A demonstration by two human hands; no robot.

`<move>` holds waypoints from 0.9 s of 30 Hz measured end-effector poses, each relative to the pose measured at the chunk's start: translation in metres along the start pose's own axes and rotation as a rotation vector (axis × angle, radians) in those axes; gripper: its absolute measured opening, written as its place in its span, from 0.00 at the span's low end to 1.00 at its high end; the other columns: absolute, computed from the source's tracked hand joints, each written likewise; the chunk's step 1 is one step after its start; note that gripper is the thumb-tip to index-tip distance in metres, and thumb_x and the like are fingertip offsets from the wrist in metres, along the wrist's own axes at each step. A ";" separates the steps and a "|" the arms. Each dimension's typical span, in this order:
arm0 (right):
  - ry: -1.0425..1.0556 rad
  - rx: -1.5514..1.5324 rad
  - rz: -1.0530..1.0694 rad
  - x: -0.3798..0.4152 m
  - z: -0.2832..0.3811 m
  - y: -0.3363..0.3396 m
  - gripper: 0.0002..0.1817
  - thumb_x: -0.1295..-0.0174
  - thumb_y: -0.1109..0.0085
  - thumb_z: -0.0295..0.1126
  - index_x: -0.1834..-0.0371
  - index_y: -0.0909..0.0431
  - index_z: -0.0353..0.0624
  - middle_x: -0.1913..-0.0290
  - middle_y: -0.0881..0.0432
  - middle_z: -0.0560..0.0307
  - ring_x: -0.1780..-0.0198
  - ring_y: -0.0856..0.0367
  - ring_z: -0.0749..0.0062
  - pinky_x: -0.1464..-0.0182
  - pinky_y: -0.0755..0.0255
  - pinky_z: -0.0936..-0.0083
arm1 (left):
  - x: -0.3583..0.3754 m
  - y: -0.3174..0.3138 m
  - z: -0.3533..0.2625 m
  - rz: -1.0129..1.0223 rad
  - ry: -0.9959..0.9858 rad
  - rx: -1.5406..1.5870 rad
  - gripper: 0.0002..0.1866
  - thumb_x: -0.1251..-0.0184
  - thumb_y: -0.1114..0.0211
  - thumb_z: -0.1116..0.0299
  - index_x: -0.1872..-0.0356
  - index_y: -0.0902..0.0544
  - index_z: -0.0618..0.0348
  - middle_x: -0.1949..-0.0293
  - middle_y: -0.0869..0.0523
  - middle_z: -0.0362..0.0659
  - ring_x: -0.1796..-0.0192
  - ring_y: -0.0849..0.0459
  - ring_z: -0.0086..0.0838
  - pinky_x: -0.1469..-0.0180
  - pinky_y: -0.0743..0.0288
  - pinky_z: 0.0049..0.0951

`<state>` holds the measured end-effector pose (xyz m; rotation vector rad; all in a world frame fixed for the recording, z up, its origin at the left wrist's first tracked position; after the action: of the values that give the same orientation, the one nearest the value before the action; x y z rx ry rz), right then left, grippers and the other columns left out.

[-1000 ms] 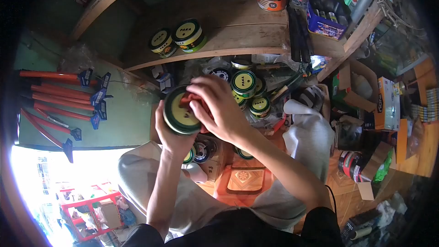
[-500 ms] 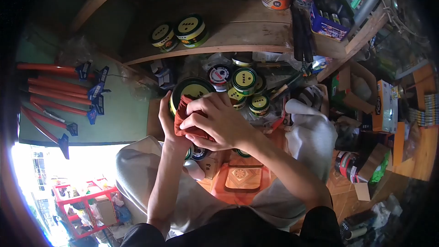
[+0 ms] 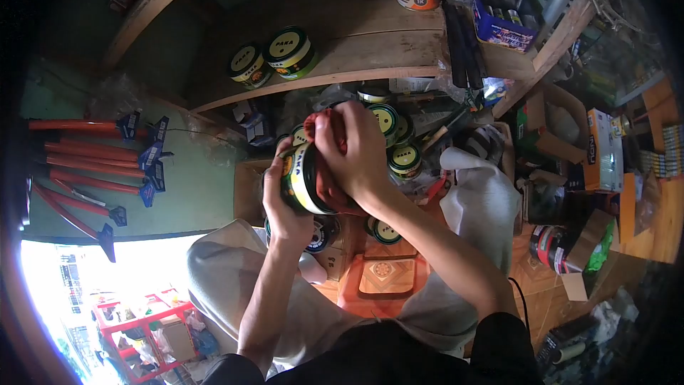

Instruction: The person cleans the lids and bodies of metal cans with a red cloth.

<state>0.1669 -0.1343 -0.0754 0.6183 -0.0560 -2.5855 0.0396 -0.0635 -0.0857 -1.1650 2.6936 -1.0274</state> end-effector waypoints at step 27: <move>0.358 -0.028 0.240 0.022 0.036 0.000 0.11 0.40 0.33 0.37 0.69 0.23 0.44 0.71 0.23 0.54 0.68 0.21 0.56 0.64 0.27 0.62 | -0.002 0.017 0.018 -0.147 0.086 0.088 0.22 0.26 0.46 0.52 0.44 0.19 0.57 0.51 0.14 0.46 0.48 0.15 0.35 0.42 0.22 0.35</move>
<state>0.1343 -0.1472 -0.0520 0.9890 0.0225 -2.2094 0.0349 -0.0636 -0.1105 -1.3489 2.6278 -1.2296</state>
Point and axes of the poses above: each hand's wrist, its own x-axis away from the middle knuckle, its own y-axis out of the back of the hand, z = x × y, the point moved 4 cm from there along -x, towards the middle knuckle
